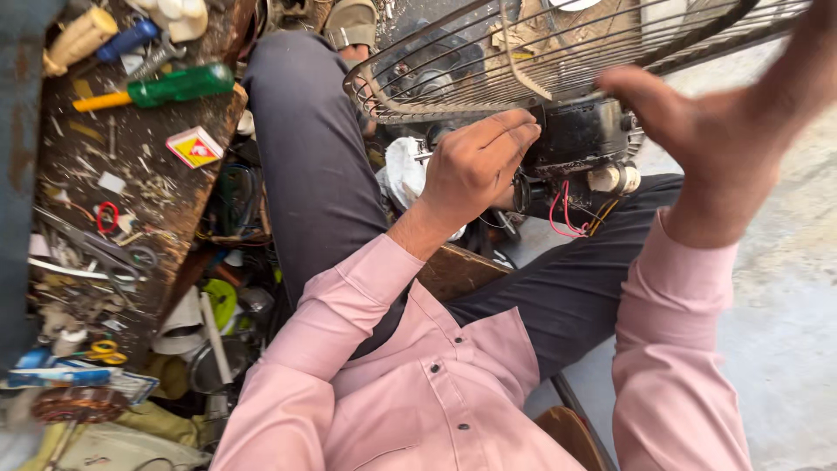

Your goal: The person is repairing a fan motor. They use a screwdriver to adjust components inside the motor housing and manipulate wires.

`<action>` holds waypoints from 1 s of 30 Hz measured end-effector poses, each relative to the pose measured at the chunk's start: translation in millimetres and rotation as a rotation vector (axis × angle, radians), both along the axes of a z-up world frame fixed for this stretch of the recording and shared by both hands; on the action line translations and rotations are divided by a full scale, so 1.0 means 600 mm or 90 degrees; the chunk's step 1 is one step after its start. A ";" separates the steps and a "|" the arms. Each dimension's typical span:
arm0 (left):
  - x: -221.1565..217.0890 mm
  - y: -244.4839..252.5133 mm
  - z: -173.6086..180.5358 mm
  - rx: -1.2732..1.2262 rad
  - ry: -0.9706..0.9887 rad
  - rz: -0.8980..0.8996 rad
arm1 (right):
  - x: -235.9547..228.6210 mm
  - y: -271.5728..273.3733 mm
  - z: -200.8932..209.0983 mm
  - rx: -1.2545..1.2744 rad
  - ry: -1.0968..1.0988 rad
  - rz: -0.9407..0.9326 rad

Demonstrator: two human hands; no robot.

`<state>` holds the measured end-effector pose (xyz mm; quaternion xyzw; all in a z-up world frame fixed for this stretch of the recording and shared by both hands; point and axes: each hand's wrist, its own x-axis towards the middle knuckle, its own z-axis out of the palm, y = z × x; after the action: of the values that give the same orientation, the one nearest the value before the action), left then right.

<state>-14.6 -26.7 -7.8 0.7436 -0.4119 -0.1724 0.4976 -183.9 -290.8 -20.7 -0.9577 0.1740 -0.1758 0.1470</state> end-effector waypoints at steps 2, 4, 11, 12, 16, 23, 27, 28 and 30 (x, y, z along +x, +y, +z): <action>-0.004 -0.003 0.001 0.010 0.015 0.016 | 0.017 -0.016 0.013 0.034 0.010 0.042; 0.000 -0.008 -0.001 0.009 0.027 0.029 | 0.048 -0.027 0.019 -0.033 -0.034 0.109; 0.001 -0.006 -0.002 0.014 0.050 0.010 | 0.062 -0.017 0.007 0.057 -0.130 0.155; 0.002 -0.006 -0.002 0.011 0.048 0.011 | 0.056 -0.017 0.002 0.067 -0.138 0.158; 0.003 -0.015 0.005 0.003 0.082 0.026 | 0.047 -0.018 -0.005 0.075 -0.137 0.147; 0.010 -0.018 0.010 0.006 0.081 0.027 | 0.077 0.009 0.030 0.056 -0.116 0.100; 0.012 -0.016 0.012 0.024 0.052 0.023 | 0.102 0.012 0.060 0.064 -0.089 0.115; 0.013 -0.017 0.012 0.028 0.076 0.024 | 0.109 0.011 0.065 0.061 -0.091 0.124; 0.011 -0.017 0.012 0.038 0.127 0.024 | 0.118 0.016 0.074 0.048 -0.090 0.124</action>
<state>-8.3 -37.1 -0.6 0.7451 -0.3407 -0.2483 0.5169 -113.4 -281.3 23.7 -0.9492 0.0757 -0.2209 0.2109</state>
